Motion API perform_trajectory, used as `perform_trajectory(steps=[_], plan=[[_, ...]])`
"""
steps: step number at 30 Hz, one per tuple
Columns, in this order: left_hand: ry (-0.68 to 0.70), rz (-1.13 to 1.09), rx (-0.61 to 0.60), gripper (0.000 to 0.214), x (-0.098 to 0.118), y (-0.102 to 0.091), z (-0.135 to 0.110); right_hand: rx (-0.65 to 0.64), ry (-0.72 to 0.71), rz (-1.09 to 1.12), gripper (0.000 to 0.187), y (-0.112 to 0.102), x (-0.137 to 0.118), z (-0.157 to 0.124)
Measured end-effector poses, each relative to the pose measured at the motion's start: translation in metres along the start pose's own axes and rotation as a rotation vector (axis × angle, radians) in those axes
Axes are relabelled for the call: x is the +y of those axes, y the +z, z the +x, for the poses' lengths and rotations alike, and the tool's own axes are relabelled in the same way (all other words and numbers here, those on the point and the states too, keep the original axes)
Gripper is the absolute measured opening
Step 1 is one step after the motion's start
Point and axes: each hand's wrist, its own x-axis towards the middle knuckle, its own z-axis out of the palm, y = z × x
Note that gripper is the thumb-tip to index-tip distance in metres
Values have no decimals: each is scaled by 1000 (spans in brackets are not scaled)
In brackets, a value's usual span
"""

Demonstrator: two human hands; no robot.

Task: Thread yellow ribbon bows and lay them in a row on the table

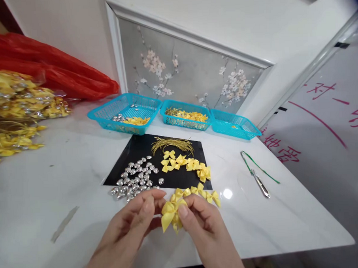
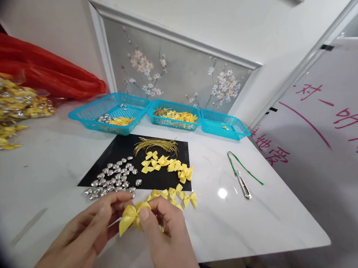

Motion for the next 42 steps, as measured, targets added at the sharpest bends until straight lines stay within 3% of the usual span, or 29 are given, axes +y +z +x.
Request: perform_trajectory(steps=[4,9,20,23,27,31,36,42], plan=[[49,117,-87,41,1,-2,4,-15,16,6,39,1,-1,0],[30,65,-140,30,-2,-3,9,-61,54,120,47,-1,-3,1],[152,194,-80,38,-8,4,11,-14,65,-20,45,-5,-1,2],[166,217,-56,41,-10,0,13,67,8,-216,44,-25,-6,6],[194,208,46,43,-8,-12,23,307,-34,-473,40,-76,-17,11],[174,163,49,40,-9,-22,33,306,26,-577,38,-109,-19,4],[225,117,13,34,-18,-25,43,216,98,-692,35,-102,-3,-7],[214,142,-36,30,-18,-29,44,265,99,-804,26,-94,7,-11]])
